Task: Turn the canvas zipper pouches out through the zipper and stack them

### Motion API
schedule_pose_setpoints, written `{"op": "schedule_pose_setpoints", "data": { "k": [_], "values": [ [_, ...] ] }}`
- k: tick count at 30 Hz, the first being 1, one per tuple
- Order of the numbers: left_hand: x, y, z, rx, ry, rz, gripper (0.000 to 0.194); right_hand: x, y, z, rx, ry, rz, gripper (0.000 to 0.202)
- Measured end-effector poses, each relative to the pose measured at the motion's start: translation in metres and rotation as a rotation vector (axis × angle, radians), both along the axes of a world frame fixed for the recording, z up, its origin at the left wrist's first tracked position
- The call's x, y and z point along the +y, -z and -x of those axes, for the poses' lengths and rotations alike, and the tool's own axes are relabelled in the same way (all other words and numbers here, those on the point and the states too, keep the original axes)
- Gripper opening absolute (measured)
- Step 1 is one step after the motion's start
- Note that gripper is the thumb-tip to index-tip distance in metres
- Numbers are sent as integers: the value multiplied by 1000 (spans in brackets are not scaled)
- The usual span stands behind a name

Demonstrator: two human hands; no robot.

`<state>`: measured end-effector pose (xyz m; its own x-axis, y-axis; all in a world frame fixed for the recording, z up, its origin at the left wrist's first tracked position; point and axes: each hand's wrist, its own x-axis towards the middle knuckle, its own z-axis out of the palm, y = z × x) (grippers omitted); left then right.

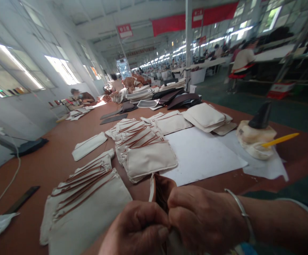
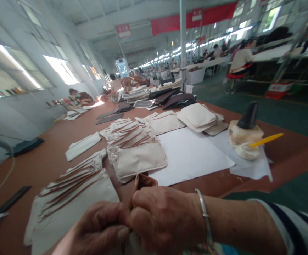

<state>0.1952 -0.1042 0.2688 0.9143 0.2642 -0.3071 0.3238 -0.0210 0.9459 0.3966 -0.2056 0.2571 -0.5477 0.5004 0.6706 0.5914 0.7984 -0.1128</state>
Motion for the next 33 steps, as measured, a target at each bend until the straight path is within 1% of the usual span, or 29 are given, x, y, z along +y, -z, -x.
{"op": "schedule_pose_setpoints", "data": {
  "k": [2,4,6,8,10,11,12,14,16,18,19,21,24,26,28,30,31,33],
  "values": [
    [0,1,-1,-14,-48,49,44,0,4,-2,-36,44,-72,33],
    [1,2,0,0,-58,94,44,-4,9,-5,-83,79,-117,33],
    [3,2,2,11,-42,87,43,-9,13,-7,-61,47,-115,32],
    [4,1,3,-1,-33,63,43,-12,11,-9,76,28,8,26],
    [5,0,2,-2,-39,47,43,-12,2,-12,283,50,199,18],
    [5,0,2,2,-36,30,42,-10,-3,-13,369,54,292,17],
    [6,-1,1,5,-29,2,41,-6,-8,-14,422,30,380,17],
    [6,-3,1,-3,-5,-65,40,3,-15,-15,443,-108,512,21],
    [7,-6,2,-9,30,-121,39,13,-14,-14,435,-273,610,26],
    [8,-9,3,-8,50,-180,38,20,-8,-11,477,-370,676,26],
    [9,-10,4,-11,52,-213,37,21,-4,-9,491,-381,693,25],
    [9,-10,4,-9,47,-241,37,21,3,-7,469,-333,689,20],
    [9,-7,2,14,14,-184,39,17,9,-6,390,-187,660,13],
    [9,-3,2,10,-5,-98,40,16,11,-8,385,-150,681,14],
    [10,-2,2,3,-25,20,42,15,12,-11,416,-181,736,20],
    [14,-5,4,11,-28,138,53,15,10,-14,468,-230,820,28],
    [17,-7,4,8,-26,149,61,15,9,-15,492,-246,860,32],
    [21,-13,5,-2,-32,62,66,15,7,-16,526,-259,895,35]
  ]
}}
